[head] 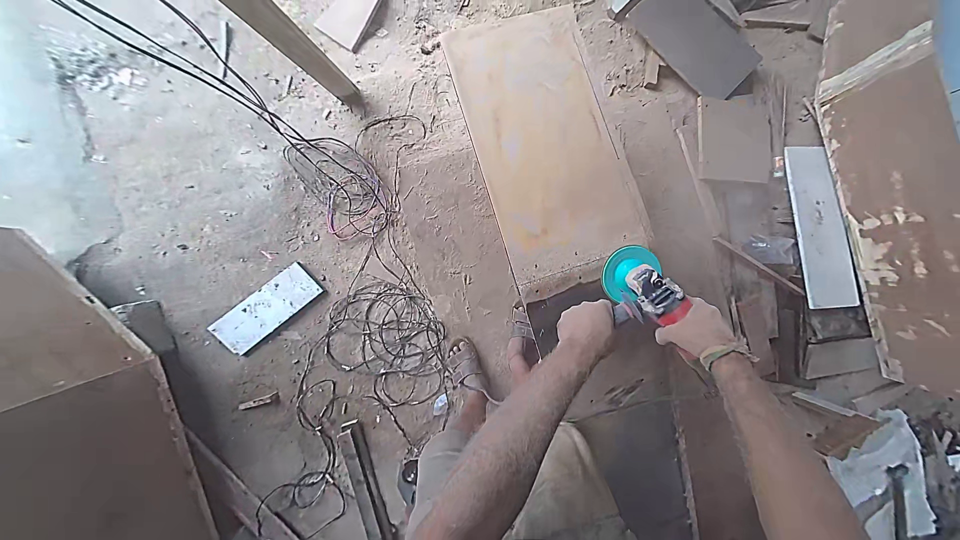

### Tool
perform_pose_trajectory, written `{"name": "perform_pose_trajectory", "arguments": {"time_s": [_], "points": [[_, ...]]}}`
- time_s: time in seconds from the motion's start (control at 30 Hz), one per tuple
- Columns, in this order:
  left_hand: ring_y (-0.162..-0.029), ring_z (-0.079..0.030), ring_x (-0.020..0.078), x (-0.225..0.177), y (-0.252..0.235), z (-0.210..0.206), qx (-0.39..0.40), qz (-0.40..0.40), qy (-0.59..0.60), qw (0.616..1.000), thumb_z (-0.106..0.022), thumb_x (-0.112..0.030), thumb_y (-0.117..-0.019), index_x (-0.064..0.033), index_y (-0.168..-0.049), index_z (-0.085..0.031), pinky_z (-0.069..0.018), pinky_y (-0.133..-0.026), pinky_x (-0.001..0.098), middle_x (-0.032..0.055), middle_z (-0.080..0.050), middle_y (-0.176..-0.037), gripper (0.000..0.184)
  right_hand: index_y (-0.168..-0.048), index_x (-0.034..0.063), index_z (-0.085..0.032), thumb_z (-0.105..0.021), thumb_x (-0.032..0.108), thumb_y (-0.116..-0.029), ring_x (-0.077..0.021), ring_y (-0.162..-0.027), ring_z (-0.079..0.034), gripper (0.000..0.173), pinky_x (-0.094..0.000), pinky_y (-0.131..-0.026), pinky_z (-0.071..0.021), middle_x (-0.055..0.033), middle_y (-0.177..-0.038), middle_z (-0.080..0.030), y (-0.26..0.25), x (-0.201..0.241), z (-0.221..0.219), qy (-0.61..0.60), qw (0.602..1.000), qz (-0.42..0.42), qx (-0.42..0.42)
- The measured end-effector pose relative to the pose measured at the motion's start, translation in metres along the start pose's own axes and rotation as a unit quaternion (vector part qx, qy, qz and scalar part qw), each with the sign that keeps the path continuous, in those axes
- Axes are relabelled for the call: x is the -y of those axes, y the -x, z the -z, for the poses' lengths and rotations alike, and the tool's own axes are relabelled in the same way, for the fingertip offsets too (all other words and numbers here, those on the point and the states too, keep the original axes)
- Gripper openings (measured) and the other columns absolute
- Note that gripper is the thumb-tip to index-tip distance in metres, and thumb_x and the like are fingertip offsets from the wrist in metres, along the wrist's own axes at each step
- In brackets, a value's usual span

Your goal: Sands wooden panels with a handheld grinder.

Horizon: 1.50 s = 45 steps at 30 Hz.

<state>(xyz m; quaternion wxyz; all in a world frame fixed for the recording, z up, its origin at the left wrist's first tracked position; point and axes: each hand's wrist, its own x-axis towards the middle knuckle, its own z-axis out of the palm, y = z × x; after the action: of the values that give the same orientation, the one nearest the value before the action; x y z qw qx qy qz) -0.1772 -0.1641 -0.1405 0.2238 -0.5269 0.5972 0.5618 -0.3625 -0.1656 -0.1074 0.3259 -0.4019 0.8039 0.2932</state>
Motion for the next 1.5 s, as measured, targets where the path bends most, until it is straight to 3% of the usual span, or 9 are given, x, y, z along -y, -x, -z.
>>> {"name": "perform_pose_trajectory", "arguments": {"time_s": [0.17, 0.3, 0.47, 0.7, 0.93, 1.23, 1.5], "points": [[-0.101, -0.072, 0.038, 0.011, 0.009, 0.004, -0.051, -0.012, -0.028, 0.998, -0.063, -0.019, -0.0928, -0.0133, -0.117, -0.064, -0.0578, -0.075, 0.0605, 0.0145, -0.073, -0.107, 0.025, -0.133, 0.002, -0.061, -0.096, 0.031, -0.0608, -0.0379, -0.117, -0.067, 0.086, -0.0597, -0.1, -0.0538, -0.0223, -0.123, -0.069, 0.01, 0.004, -0.017, -0.059, 0.998, -0.032, 0.003], [-0.1, -0.073, 0.0368, 0.081, 0.046, -0.029, -0.036, 0.079, -0.018, 0.996, -0.061, -0.034, -0.0974, -0.0136, -0.124, -0.06, -0.0588, -0.08, 0.0588, 0.0144, -0.073, -0.108, 0.034, -0.138, 0.0141, -0.062, -0.088, 0.039, -0.0663, -0.0365, -0.116, -0.069, 0.081, -0.0613, -0.095, -0.0559, -0.0166, -0.124, -0.072, 0.042, 0.052, -0.053, 0.041, 0.993, 0.088, 0.064], [-0.099, -0.074, 0.032, 0.134, 0.074, -0.053, -0.049, 0.172, 0.033, 0.983, -0.063, -0.043, -0.0965, -0.0158, -0.121, -0.063, -0.059, -0.083, 0.0552, 0.0116, -0.075, -0.104, 0.036, -0.129, 0.0092, -0.061, -0.08, 0.04, -0.0723, -0.033, -0.108, -0.072, 0.067, -0.0551, -0.087, -0.0587, -0.0149, -0.115, -0.073, 0.072, 0.102, -0.06, 0.127, 0.967, 0.181, 0.128], [-0.099, -0.074, 0.0309, 0.105, 0.051, -0.043, -0.046, 0.153, 0.073, 0.984, -0.066, -0.039, -0.0943, -0.0155, -0.124, -0.064, -0.0588, -0.084, 0.0559, 0.0109, -0.074, -0.104, 0.037, -0.131, 0.0069, -0.06, -0.08, 0.037, -0.0751, -0.0346, -0.111, -0.071, 0.066, -0.0559, -0.09, -0.0576, -0.0169, -0.118, -0.071, 0.056, 0.103, -0.019, 0.164, 0.963, 0.171, 0.13], [-0.103, -0.073, 0.0315, 0.08, 0.039, -0.034, -0.002, 0.137, 0.051, 0.989, -0.065, -0.036, -0.0935, -0.0157, -0.125, -0.062, -0.0585, -0.085, 0.0566, 0.0114, -0.074, -0.11, 0.037, -0.134, 0.0075, -0.059, -0.081, 0.036, -0.0742, -0.0354, -0.112, -0.071, 0.07, -0.0553, -0.09, -0.0575, -0.0176, -0.118, -0.071, 0.044, 0.081, -0.01, 0.151, 0.971, 0.132, 0.129], [-0.101, -0.073, 0.0316, 0.057, 0.028, -0.018, 0.015, 0.126, 0.035, 0.991, -0.064, -0.032, -0.0935, -0.0148, -0.122, -0.062, -0.0584, -0.082, 0.0571, 0.0118, -0.073, -0.107, 0.033, -0.133, 0.0075, -0.059, -0.082, 0.035, -0.0745, -0.0374, -0.113, -0.07, 0.069, -0.0566, -0.09, -0.0569, -0.0192, -0.118, -0.071, 0.029, 0.068, 0.004, 0.126, 0.976, 0.124, 0.126], [-0.102, -0.073, 0.033, 0.019, 0.006, -0.007, 0.029, 0.08, -0.007, 0.996, -0.065, -0.027, -0.0919, -0.0133, -0.122, -0.062, -0.0585, -0.08, 0.0579, 0.0128, -0.073, -0.108, 0.033, -0.135, 0.0085, -0.061, -0.086, 0.037, -0.0724, -0.0378, -0.114, -0.07, 0.073, -0.0594, -0.091, -0.0563, -0.0197, -0.12, -0.071, 0.005, 0.03, 0.012, 0.076, 0.989, 0.087, 0.091]]}}
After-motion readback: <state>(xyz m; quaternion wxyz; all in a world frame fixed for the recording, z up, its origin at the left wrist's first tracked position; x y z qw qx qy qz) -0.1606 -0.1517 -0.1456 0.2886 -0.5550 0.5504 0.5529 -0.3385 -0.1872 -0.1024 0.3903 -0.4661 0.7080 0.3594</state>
